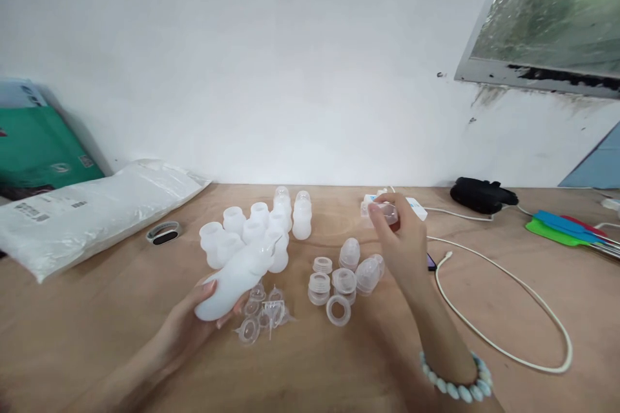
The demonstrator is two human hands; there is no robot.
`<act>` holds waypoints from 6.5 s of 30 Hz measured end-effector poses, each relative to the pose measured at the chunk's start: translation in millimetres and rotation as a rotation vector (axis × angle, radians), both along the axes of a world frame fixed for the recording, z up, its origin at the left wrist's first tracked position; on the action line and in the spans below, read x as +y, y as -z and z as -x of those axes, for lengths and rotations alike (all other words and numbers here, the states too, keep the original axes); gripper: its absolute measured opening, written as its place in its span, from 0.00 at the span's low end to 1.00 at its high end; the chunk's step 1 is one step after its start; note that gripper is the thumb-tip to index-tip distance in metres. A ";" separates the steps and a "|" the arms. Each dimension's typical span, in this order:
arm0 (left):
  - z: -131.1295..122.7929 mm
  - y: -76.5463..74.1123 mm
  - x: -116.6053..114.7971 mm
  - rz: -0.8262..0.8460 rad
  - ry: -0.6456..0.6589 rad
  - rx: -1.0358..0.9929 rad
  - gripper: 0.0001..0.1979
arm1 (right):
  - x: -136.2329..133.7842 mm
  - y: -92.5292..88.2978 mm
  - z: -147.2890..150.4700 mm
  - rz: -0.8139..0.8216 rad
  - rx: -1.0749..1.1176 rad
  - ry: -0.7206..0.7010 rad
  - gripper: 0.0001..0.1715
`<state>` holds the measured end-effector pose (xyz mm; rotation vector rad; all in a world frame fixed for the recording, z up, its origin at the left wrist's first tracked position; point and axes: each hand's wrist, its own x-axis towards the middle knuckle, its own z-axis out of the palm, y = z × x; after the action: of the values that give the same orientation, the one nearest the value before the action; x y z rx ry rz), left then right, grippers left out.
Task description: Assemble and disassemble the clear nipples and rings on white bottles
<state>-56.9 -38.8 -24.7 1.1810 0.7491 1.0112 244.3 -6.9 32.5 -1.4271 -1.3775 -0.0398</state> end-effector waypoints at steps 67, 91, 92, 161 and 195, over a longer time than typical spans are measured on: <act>3.2 6.7 4.0 -0.224 -0.086 0.364 0.18 | -18.1 27.5 67.2 0.569 0.143 -0.953 0.14; -3.0 -0.4 0.3 0.169 0.074 -0.055 0.27 | -26.0 23.2 67.7 0.300 0.028 -1.148 0.19; -3.4 0.8 -0.1 0.155 0.083 -0.043 0.29 | -26.2 23.7 68.3 0.295 0.026 -1.137 0.19; -10.9 -5.4 -6.0 0.054 0.057 0.207 0.09 | -47.4 52.2 99.9 -0.081 -0.381 -0.936 0.22; -10.9 -3.0 -5.8 0.270 -0.049 0.002 0.15 | -29.7 67.4 104.6 0.269 0.673 -0.993 0.20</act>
<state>-46.0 -44.7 -21.6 0.9343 0.8895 0.9170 139.7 -36.6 -35.0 -0.6965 -1.3764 1.1886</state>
